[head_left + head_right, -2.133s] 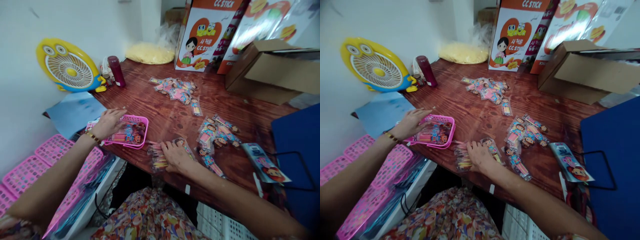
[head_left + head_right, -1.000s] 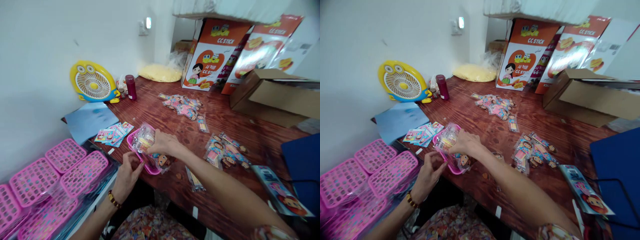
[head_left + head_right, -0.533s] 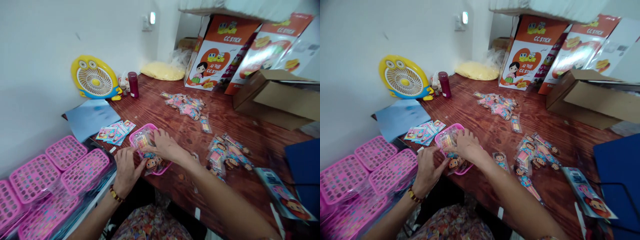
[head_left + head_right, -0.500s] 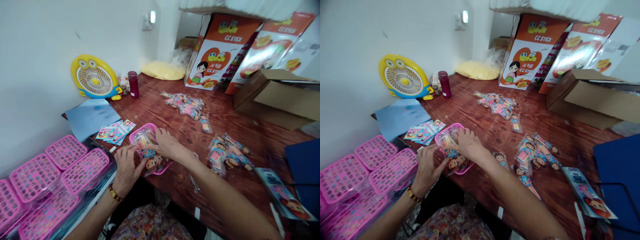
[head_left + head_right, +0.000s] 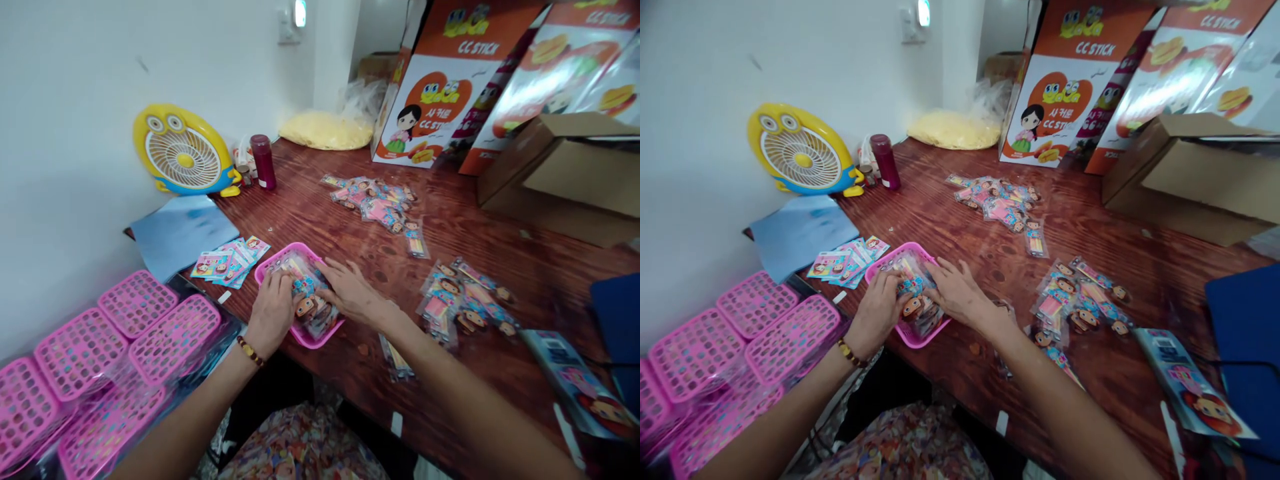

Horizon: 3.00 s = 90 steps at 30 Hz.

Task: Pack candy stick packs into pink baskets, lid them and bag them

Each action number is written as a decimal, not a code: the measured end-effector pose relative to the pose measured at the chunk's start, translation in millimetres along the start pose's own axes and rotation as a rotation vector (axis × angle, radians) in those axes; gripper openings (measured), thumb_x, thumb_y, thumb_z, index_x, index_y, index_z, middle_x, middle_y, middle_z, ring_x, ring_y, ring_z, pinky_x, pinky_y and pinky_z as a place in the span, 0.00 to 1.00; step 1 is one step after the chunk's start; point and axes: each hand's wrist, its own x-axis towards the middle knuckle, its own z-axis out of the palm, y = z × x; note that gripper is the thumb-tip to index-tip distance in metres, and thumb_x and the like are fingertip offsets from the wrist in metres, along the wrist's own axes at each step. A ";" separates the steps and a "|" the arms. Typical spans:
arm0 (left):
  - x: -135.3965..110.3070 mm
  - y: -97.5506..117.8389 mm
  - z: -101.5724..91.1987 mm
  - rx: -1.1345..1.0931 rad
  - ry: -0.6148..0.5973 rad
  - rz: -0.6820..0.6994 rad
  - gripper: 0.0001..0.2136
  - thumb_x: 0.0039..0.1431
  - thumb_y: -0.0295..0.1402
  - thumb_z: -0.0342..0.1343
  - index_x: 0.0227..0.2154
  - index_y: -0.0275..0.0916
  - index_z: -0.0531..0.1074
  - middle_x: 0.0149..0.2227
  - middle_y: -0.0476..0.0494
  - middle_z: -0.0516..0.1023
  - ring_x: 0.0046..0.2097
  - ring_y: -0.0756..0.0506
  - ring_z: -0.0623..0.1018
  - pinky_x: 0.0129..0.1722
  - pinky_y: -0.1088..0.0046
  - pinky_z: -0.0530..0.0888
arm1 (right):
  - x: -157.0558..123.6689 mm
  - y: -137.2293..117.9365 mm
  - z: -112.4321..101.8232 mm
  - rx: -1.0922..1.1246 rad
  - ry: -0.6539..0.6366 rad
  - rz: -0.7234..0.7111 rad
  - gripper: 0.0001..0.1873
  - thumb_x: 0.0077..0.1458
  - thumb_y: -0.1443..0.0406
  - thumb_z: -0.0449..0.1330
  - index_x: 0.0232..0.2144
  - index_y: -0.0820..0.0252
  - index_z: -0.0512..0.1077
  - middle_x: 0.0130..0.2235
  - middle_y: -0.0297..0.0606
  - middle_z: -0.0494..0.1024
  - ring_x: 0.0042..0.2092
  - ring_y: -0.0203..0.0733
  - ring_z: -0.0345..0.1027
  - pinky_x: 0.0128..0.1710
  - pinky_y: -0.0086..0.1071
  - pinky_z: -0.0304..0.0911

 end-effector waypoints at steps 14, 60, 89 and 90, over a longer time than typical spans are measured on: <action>-9.0 -6.8 -17.8 -0.034 -0.060 0.086 0.23 0.65 0.40 0.52 0.60 0.40 0.58 0.57 0.33 0.67 0.58 0.37 0.69 0.57 0.53 0.68 | -43.6 17.8 1.5 0.206 0.161 -0.019 0.24 0.67 0.59 0.49 0.62 0.56 0.62 0.63 0.41 0.67 0.69 0.46 0.45 0.67 0.55 0.37; 41.4 -14.7 10.7 -0.023 -0.253 0.462 0.17 0.67 0.34 0.48 0.56 0.35 0.65 0.58 0.33 0.66 0.58 0.38 0.68 0.60 0.52 0.68 | -39.9 -19.3 17.7 -0.127 0.326 -0.002 0.13 0.65 0.59 0.56 0.42 0.61 0.75 0.44 0.42 0.81 0.59 0.51 0.63 0.65 0.65 0.23; -27.7 -8.7 -12.9 -0.123 -0.007 0.306 0.21 0.62 0.35 0.55 0.58 0.49 0.64 0.54 0.38 0.70 0.54 0.34 0.71 0.54 0.48 0.68 | -167.0 12.5 52.8 0.009 0.553 0.508 0.15 0.65 0.65 0.52 0.49 0.58 0.74 0.53 0.42 0.76 0.58 0.48 0.62 0.60 0.48 0.52; -36.5 -5.3 -7.5 -0.109 -0.044 0.321 0.23 0.62 0.35 0.54 0.60 0.52 0.62 0.56 0.38 0.69 0.56 0.33 0.70 0.55 0.46 0.66 | -180.0 16.4 59.5 -0.030 0.492 0.613 0.15 0.64 0.64 0.53 0.50 0.58 0.73 0.54 0.43 0.76 0.56 0.50 0.63 0.58 0.48 0.54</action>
